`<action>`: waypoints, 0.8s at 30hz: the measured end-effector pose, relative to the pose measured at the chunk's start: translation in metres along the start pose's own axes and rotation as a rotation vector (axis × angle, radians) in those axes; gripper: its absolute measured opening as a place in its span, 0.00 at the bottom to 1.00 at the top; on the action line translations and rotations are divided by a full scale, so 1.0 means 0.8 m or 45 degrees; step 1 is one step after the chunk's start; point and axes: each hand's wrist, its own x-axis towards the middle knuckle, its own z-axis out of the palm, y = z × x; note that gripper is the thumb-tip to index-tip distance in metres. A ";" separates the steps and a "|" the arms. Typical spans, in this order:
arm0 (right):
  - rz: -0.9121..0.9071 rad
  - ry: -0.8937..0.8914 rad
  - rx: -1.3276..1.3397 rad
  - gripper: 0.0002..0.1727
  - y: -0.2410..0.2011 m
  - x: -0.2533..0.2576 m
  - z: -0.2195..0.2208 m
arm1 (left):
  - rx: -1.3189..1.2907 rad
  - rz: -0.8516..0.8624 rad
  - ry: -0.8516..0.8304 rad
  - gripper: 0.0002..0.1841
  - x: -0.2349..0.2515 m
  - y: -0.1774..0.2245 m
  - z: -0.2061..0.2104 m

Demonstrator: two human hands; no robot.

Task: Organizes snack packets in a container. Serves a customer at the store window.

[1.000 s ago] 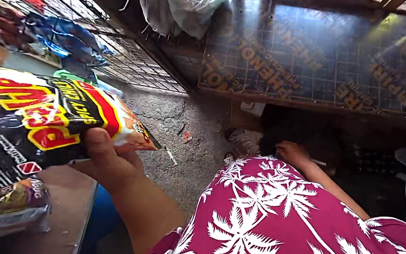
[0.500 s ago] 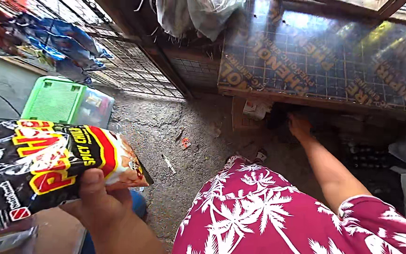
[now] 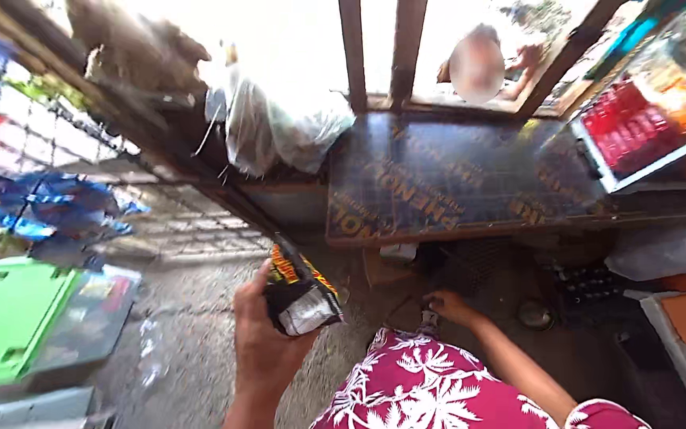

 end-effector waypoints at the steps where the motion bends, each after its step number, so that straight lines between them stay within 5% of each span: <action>1: -0.071 -0.007 0.077 0.21 -0.009 -0.013 -0.015 | 0.028 0.065 -0.048 0.54 0.019 0.006 0.018; 6: -0.863 0.017 0.331 0.17 -0.064 -0.079 -0.130 | 0.253 0.350 -0.181 0.50 0.119 0.036 0.112; 10: -1.317 0.305 0.245 0.12 -0.107 -0.104 -0.263 | 0.477 0.344 -0.309 0.55 0.181 0.052 0.184; 15: -0.963 0.961 0.087 0.15 -0.127 -0.071 -0.436 | 0.562 0.185 -0.295 0.63 0.202 0.074 0.236; 20: -0.768 1.275 0.254 0.16 -0.132 0.021 -0.565 | 0.593 0.240 -0.137 0.49 0.196 0.101 0.272; 24: -0.564 1.449 0.128 0.24 -0.134 0.077 -0.603 | 0.738 0.282 -0.231 0.39 0.193 0.093 0.291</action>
